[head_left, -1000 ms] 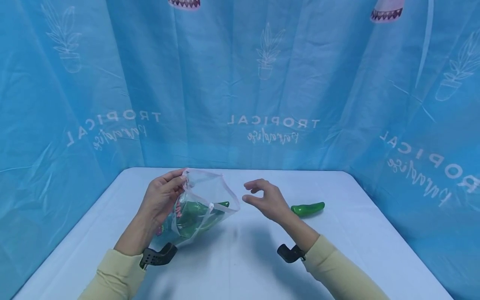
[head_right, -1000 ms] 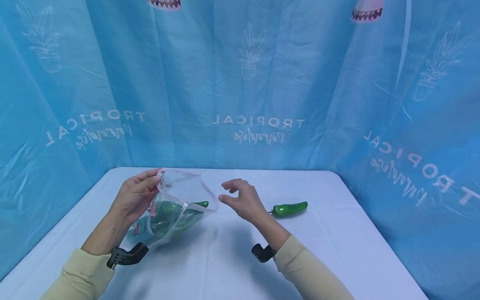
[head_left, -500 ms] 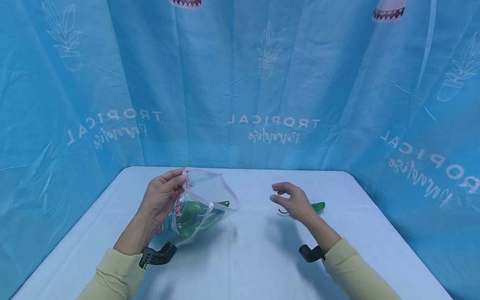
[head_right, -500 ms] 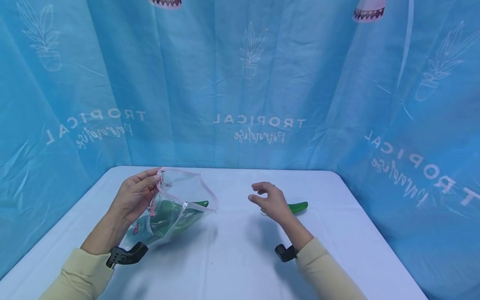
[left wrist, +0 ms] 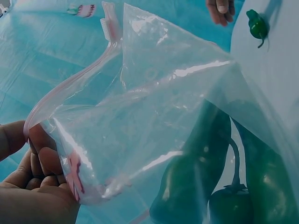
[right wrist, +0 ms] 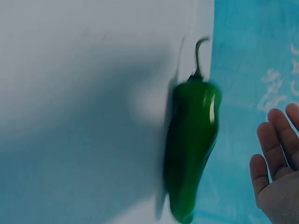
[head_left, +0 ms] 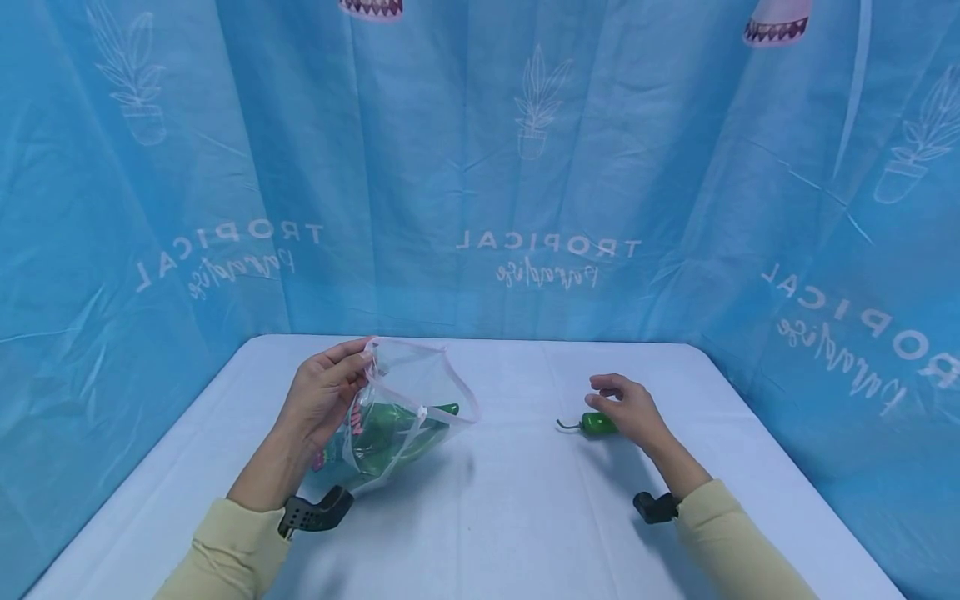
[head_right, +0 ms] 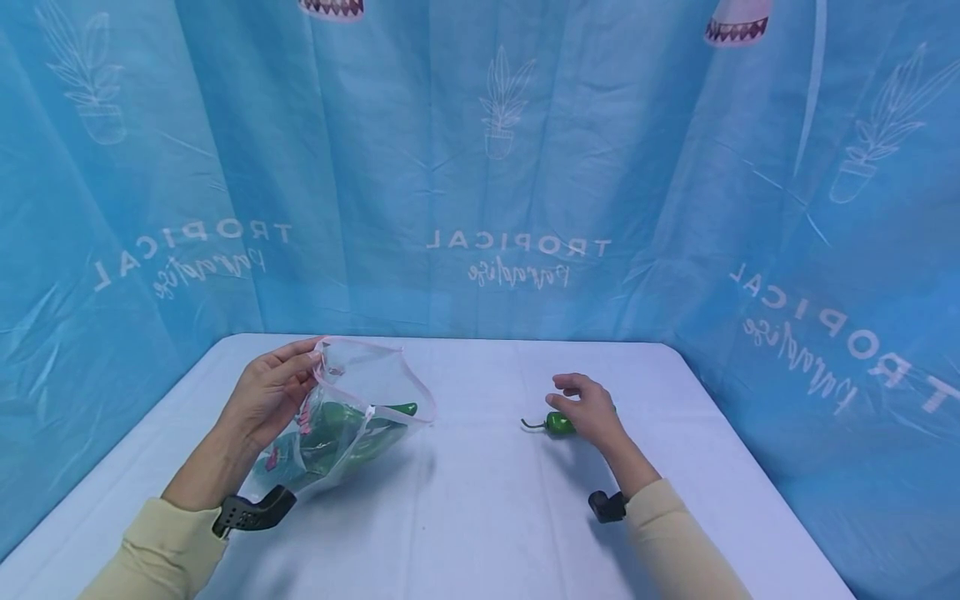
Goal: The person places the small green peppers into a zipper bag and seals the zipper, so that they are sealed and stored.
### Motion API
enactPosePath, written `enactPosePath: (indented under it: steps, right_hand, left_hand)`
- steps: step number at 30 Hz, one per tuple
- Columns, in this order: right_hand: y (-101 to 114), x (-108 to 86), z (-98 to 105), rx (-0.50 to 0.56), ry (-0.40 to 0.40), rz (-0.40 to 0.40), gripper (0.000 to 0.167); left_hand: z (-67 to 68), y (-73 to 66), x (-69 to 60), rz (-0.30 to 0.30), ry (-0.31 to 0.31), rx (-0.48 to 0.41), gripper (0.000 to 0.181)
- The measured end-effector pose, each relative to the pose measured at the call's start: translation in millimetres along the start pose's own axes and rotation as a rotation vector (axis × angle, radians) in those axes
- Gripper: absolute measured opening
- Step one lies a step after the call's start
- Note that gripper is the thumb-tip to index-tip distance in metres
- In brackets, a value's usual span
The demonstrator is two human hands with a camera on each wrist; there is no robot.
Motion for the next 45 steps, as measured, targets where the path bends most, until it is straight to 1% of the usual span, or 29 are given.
enactPosePath:
  steps: [6,13,18,26,34,41,45]
  right_hand:
    - [-20.7,6.8,7.9,-0.029,0.006,-0.054,0.046]
    - [-41.3,12.6,15.2,-0.066,0.002,-0.099,0.053]
    - [-54.5,16.4,18.8,-0.103,-0.007,-0.102,0.053]
    - [-65.4,18.1,24.1,-0.116,0.001,-0.106,0.054]
    - [-73.0,17.5,24.0,-0.121,0.029,-0.158,0.055]
    - [-77.5,12.9,24.6,-0.115,0.051,-0.161,0.055]
    - [-84.5,8.7,25.9,-0.119,0.059,-0.175,0.054]
  left_hand:
    - [0.4,0.3,-0.1,0.001,0.002,-0.002,0.014]
    - [-0.2,-0.1,0.9,0.010,-0.003,0.006,0.017]
    - [-0.5,0.0,1.4,0.011,-0.004,0.010,0.020]
    - [-0.3,1.0,1.9,0.014,-0.005,0.012,0.017]
    - [-0.5,1.7,1.3,0.018,-0.011,0.024,0.017]
    - [-0.8,1.1,0.8,0.014,-0.009,0.021,0.017]
    - [-0.8,1.1,1.1,0.012,-0.010,0.023,0.016]
Point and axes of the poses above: each hand's wrist, its own x-axis towards the middle knuckle, its own z-axis out of the back of the hand, y = z × x, the point moved 5 cm from there along x, towards the middle knuckle, and after that the axes turned 7 degrees about -y, right-handed, at the moved point
